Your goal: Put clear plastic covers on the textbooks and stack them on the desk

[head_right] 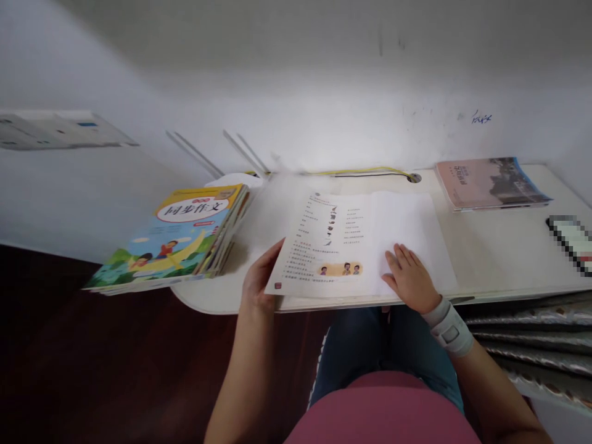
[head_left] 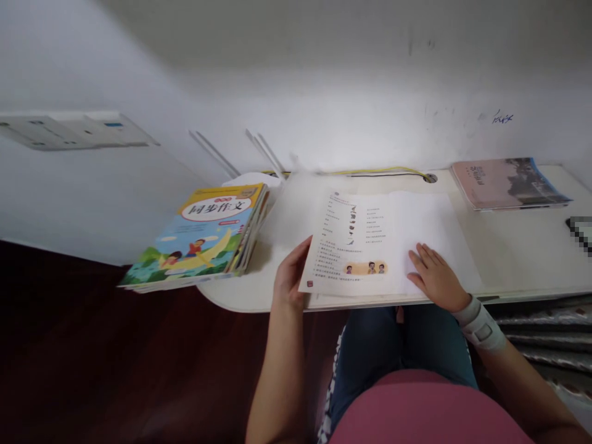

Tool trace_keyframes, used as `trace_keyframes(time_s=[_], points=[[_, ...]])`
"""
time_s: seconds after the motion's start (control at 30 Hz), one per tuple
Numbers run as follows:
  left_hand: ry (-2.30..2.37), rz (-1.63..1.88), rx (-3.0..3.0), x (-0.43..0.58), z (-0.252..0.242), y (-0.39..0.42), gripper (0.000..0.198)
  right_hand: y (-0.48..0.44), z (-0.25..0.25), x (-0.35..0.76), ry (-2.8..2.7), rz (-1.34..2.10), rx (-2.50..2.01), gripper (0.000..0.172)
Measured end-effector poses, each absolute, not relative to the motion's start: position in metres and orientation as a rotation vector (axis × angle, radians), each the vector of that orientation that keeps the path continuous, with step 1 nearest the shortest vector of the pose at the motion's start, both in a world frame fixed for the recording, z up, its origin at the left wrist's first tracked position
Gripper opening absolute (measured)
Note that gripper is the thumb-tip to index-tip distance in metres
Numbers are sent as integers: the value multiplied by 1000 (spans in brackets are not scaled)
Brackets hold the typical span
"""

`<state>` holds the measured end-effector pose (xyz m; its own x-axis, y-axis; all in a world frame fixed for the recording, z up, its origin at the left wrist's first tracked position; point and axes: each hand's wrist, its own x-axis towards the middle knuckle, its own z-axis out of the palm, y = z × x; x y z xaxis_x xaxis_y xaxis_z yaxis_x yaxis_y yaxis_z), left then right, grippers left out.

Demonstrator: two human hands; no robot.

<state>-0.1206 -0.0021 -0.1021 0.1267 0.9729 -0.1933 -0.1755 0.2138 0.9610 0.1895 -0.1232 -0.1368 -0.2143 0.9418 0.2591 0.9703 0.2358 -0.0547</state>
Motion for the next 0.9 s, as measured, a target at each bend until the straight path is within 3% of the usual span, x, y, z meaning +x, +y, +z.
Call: trace_keyframes(time_s=[0.2,0.37,0.53,0.7,0.9], points=[[1250,903,1535,-122,-100,-14,49,-123,-133,189,-2283,-138,-1810,53],[1132,829,1964,-137,-97,-12,70,-124,-132,189,-2281,-152,-1811,54],[1230,701,2145,-137,-91,-5,57,-124,-134,191,-2277,-123,-1795,53],[1451,338,2435,-132,-97,-6,63,-124,-133,191,-2267,-107,-1800,53],[1798,289,2511,-135,-104,-11,52,-124,-132,191,-2274,-116,-1802,54]])
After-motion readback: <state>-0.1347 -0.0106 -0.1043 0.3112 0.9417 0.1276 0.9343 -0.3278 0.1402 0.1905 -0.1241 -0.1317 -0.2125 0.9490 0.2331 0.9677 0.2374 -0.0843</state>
